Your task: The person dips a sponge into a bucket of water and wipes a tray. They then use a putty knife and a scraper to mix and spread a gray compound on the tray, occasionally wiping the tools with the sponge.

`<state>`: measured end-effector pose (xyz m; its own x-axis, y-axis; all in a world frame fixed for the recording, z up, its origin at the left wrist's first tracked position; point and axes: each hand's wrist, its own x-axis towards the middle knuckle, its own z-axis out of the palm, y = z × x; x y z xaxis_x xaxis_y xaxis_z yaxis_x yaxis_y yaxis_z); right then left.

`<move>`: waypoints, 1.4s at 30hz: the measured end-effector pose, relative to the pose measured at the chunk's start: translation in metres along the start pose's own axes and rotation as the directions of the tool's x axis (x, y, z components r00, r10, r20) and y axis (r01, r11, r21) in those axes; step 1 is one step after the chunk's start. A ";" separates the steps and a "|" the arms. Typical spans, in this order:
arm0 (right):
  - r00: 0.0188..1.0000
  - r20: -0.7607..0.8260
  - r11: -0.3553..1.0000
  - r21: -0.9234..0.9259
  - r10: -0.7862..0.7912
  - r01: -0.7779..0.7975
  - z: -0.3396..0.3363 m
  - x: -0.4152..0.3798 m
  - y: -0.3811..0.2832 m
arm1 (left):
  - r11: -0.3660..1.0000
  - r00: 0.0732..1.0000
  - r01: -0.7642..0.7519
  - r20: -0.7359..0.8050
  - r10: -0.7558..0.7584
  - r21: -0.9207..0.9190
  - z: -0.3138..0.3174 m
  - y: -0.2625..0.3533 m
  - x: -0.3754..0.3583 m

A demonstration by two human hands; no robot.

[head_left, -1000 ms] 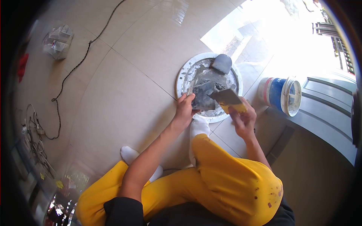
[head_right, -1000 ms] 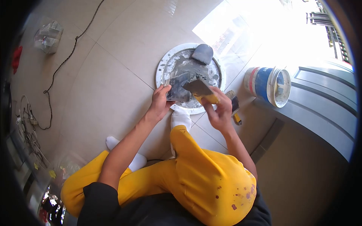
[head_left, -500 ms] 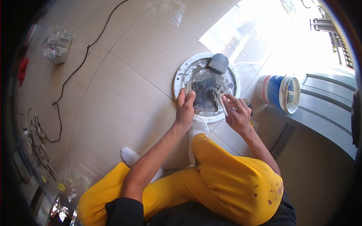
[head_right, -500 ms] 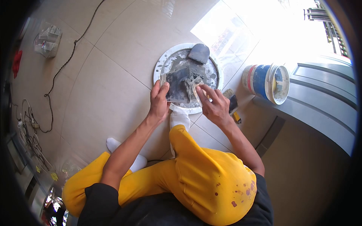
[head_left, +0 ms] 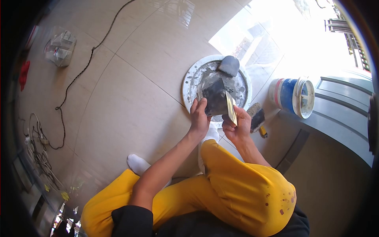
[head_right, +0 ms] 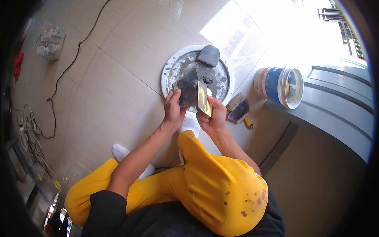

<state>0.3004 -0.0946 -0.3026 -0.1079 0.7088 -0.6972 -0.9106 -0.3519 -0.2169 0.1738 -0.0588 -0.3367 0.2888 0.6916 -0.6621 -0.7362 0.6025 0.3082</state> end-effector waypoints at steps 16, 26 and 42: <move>0.964 -0.068 0.864 -0.462 -0.259 0.200 -0.026 -0.015 -0.006 | 0.591 0.810 -0.579 0.316 0.494 0.562 -0.019 0.039 0.025; 0.958 0.022 0.802 -0.541 -0.287 0.253 -0.007 -0.001 -0.021 | -0.126 0.599 -0.755 0.755 0.269 0.644 -0.026 0.049 0.014; 0.869 -0.473 0.939 -0.343 -0.145 -0.030 -0.058 0.026 0.026 | 0.953 0.988 -0.137 -0.037 0.152 0.270 -0.081 0.058 0.054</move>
<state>0.2967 -0.1209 -0.3656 0.2273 0.3779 -0.8975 -0.7150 -0.5609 -0.4173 0.0974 -0.0190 -0.4097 0.1508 0.7601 -0.6321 -0.5756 0.5874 0.5690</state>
